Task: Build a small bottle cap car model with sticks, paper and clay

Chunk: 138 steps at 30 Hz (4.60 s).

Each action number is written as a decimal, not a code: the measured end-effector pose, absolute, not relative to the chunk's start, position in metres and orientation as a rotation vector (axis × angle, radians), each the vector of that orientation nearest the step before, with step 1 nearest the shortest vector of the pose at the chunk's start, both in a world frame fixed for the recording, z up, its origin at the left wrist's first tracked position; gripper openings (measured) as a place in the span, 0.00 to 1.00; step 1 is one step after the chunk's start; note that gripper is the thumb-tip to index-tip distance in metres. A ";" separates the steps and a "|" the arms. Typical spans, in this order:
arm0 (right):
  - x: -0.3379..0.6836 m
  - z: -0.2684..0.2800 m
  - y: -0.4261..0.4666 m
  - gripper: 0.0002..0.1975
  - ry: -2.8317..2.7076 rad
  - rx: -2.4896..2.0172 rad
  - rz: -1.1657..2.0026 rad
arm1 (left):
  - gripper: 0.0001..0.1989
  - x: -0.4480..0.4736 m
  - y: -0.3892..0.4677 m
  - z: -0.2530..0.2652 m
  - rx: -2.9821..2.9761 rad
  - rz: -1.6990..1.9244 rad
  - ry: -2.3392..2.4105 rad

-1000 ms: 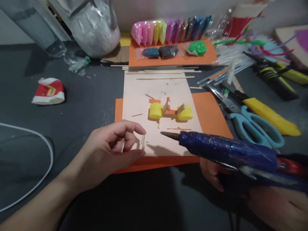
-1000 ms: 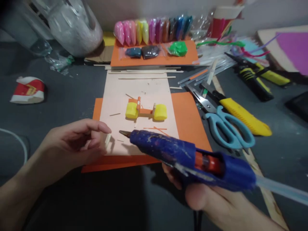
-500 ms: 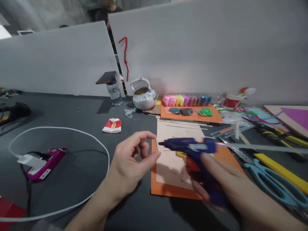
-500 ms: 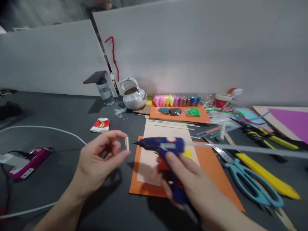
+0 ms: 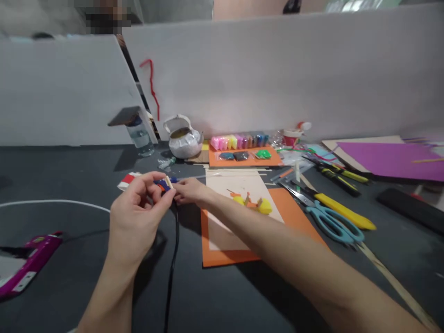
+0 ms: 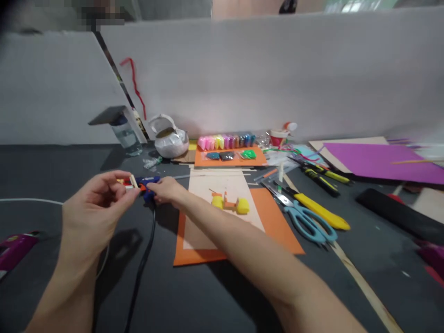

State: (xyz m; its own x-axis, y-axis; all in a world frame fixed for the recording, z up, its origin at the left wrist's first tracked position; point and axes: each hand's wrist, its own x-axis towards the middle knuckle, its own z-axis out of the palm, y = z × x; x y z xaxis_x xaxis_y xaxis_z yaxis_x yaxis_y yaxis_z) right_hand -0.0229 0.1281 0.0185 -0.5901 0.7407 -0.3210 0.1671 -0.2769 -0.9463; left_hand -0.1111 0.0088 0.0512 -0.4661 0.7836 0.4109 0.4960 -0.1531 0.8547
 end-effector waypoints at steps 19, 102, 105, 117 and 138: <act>0.154 -0.017 0.070 0.08 -2.803 -0.980 0.515 | 0.09 -0.047 0.018 0.002 1.891 0.238 1.710; 0.170 -0.034 0.054 0.11 -2.539 -1.063 0.607 | 0.04 -0.026 0.013 -0.022 1.914 0.252 1.581; 0.170 -0.034 0.054 0.12 -2.544 -1.055 0.601 | 0.06 -0.025 0.014 -0.022 1.920 0.257 1.577; 0.178 -0.032 0.057 0.11 -2.557 -1.005 0.692 | 0.07 -0.025 0.012 -0.022 1.925 0.241 1.593; 0.172 -0.036 0.059 0.09 -2.521 -0.983 0.677 | 0.04 -0.026 0.013 -0.020 1.869 0.236 1.611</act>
State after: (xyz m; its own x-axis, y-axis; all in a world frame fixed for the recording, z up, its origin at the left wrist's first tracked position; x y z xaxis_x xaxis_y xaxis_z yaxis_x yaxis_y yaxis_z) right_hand 0.1722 0.0586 -0.0359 -0.6978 0.7012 0.1464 0.5336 0.6452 -0.5468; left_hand -0.0257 0.0130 -0.0203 0.2286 0.9349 -0.2717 0.8175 -0.0328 0.5751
